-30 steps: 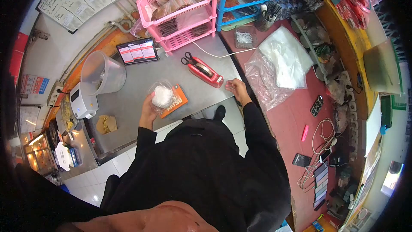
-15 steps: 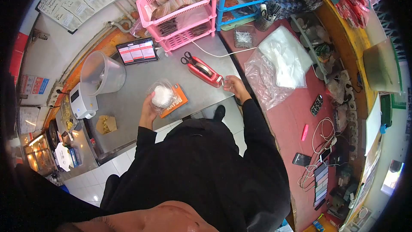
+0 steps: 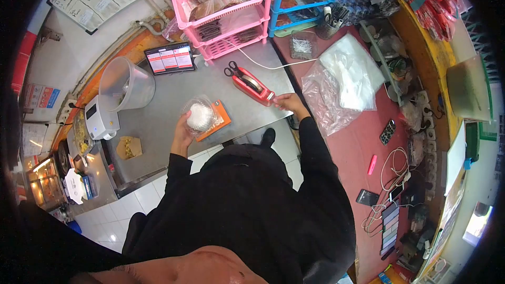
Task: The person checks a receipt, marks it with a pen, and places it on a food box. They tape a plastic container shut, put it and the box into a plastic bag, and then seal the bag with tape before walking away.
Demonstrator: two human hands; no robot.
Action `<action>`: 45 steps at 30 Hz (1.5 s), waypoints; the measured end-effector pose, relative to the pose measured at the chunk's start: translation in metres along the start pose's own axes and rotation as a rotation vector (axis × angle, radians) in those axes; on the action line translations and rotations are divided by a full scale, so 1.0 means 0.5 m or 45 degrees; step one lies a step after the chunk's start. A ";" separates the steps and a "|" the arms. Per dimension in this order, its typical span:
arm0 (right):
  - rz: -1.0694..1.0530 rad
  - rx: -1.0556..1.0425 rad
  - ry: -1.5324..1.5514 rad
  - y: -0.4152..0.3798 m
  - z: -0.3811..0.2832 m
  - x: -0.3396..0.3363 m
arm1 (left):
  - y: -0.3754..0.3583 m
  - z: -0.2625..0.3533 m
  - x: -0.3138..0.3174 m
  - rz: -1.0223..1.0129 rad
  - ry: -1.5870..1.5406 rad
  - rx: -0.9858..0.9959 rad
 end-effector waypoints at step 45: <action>-0.646 -0.599 -0.134 -0.253 -0.327 0.349 | -0.082 0.131 0.175 -0.163 -0.158 0.269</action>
Point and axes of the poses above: each hand's wrist, its own y-axis towards the middle knuckle, its own x-axis out of the palm, z = x × y, the point moved 7 cm from there along y, towards the middle knuckle, and after that the axes turned 9 degrees about y, right-handed, at the moved point
